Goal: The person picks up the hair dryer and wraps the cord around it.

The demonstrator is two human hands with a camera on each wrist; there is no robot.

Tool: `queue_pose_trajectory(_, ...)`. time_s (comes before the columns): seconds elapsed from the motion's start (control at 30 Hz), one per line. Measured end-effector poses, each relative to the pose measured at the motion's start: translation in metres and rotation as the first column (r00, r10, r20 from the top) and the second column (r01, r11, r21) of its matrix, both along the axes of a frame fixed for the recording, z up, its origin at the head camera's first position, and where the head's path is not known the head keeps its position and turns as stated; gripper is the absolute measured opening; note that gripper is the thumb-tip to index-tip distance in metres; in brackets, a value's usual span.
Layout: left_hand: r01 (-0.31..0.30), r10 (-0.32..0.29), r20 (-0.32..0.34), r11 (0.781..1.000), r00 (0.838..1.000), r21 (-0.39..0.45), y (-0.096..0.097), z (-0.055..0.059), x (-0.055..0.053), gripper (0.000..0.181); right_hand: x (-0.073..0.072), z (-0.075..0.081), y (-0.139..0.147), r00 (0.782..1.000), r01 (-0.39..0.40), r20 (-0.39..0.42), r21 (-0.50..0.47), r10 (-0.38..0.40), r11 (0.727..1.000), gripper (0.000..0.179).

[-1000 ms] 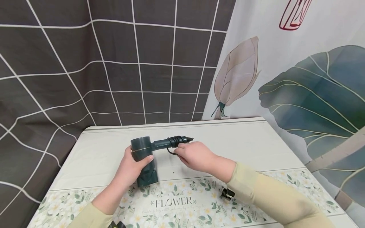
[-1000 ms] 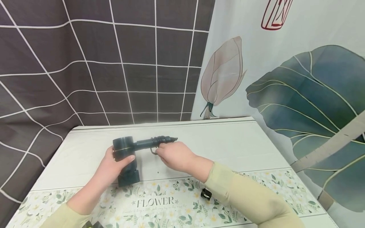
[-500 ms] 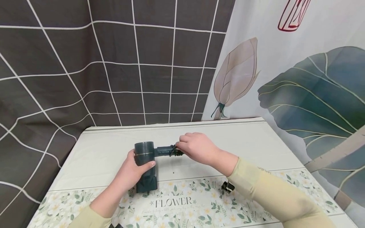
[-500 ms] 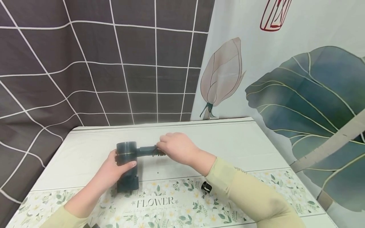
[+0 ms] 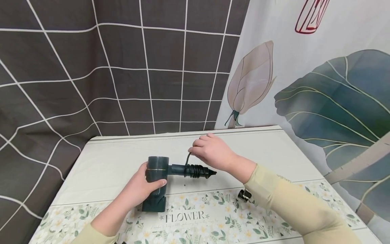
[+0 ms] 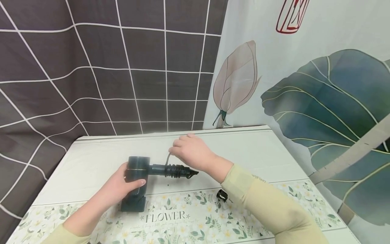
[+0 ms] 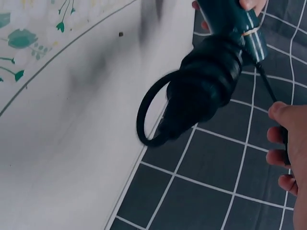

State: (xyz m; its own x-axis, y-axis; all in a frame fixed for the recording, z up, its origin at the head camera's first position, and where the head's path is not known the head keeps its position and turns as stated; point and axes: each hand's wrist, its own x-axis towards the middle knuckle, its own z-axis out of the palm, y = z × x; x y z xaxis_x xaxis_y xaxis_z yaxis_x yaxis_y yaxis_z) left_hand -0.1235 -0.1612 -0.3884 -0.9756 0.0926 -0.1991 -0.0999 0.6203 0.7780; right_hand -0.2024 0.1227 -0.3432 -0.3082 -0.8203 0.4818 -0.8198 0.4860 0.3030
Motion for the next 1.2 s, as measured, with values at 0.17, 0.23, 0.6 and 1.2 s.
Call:
queue_pose_trajectory(0.17,0.026,-0.026,0.006,1.0,1.0,0.017,-0.002,0.0,0.001,0.106,-0.007,-0.001,0.005,0.999,-0.029,0.021,-0.006,0.029,1.0,0.013)
queue_pose_trajectory(0.23,0.032,-0.032,0.01,0.999,0.999,0.039,-0.002,0.001,0.002,0.104,-0.009,0.0,0.006,0.998,-0.038,0.054,-0.012,0.039,0.999,0.014)
queue_pose_trajectory(0.6,0.052,-0.054,0.016,0.991,0.998,0.124,-0.002,0.005,0.003,0.095,-0.013,-0.001,0.01,0.939,-0.074,0.337,-0.01,0.073,0.997,0.02)
queue_pose_trajectory(1.2,0.127,-0.129,-0.009,0.952,0.992,0.279,-0.003,0.006,0.009,0.088,-0.004,-0.012,0.005,0.574,0.028,0.817,-0.081,0.051,0.996,0.023)
